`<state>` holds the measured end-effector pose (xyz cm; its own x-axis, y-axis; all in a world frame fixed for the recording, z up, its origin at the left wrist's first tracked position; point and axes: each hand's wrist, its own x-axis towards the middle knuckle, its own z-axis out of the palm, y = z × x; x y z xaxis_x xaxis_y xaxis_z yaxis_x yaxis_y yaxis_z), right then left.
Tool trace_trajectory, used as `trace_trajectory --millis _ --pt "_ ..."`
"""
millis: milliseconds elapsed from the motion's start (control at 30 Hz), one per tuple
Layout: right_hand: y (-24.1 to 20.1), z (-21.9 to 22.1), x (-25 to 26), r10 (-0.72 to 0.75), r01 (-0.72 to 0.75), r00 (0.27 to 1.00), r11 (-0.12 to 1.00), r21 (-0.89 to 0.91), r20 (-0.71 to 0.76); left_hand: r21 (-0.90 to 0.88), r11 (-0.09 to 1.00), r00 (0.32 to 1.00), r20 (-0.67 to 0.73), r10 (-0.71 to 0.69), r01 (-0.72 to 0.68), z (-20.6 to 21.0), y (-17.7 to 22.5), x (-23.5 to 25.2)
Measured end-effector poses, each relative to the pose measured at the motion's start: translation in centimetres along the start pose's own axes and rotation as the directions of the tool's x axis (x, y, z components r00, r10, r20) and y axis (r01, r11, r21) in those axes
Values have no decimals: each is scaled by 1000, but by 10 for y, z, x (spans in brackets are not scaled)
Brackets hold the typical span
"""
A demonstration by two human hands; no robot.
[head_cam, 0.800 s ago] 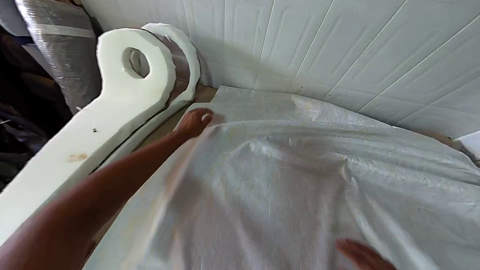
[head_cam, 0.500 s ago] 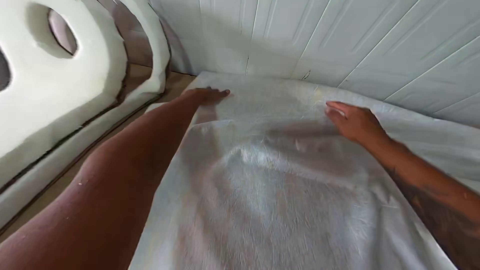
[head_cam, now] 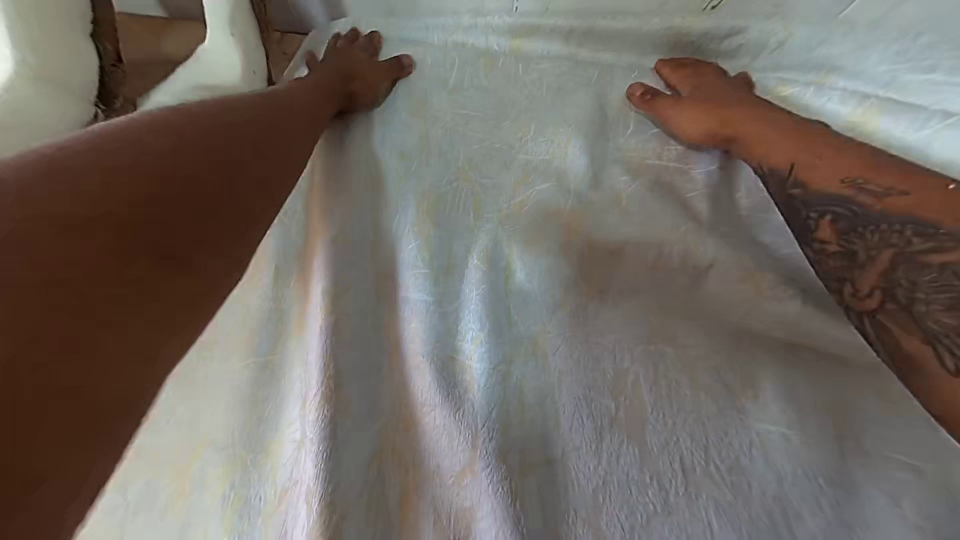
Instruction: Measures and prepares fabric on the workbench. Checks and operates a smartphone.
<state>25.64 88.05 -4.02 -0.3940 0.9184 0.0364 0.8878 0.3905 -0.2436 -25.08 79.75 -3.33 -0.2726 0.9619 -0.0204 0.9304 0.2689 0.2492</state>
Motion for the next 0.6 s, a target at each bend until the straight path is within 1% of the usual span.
trace_trajectory --millis 33,67,100,133,167,200,233,300,367,433,500,600 --pt "2 -10 -8 -44 47 998 996 76 -39 -66 997 999 -35 24 -27 -4 -2 -6" --pt "-1 -21 -22 -71 80 994 989 121 -82 -112 992 997 -70 43 -50 -7 -1 -22" --pt "-4 -34 -44 -72 85 991 989 120 -113 -108 989 992 -94 86 -96 -13 6 -48" --pt "-5 -48 -72 -64 72 991 995 67 -114 -67 985 984 -93 152 -158 -19 15 -81" --pt "-1 -60 -101 -50 49 995 999 -22 -86 -17 977 975 -65 211 -212 -26 22 -117" --pt "11 -64 -127 -26 21 999 994 -111 -39 21 971 970 -29 241 -240 -29 22 -152" --pt "28 -60 -146 11 -9 1000 985 -170 11 36 970 971 1 239 -239 -27 12 -184" --pt "66 -38 -162 110 -98 992 979 -180 57 33 976 977 19 212 -213 -19 -19 -228" --pt "88 -25 -151 148 -147 989 974 -170 -8 34 983 983 0 183 -182 -8 -50 -251" --pt "93 -22 -121 142 -144 990 974 -172 -29 66 985 986 -33 163 -160 -3 -78 -265" --pt "97 -20 -95 117 -119 993 978 -171 -20 111 984 989 -28 142 -138 -5 -92 -268" --pt "100 -22 -81 89 -88 996 983 -162 -2 140 981 990 -24 136 -132 -8 -102 -257"
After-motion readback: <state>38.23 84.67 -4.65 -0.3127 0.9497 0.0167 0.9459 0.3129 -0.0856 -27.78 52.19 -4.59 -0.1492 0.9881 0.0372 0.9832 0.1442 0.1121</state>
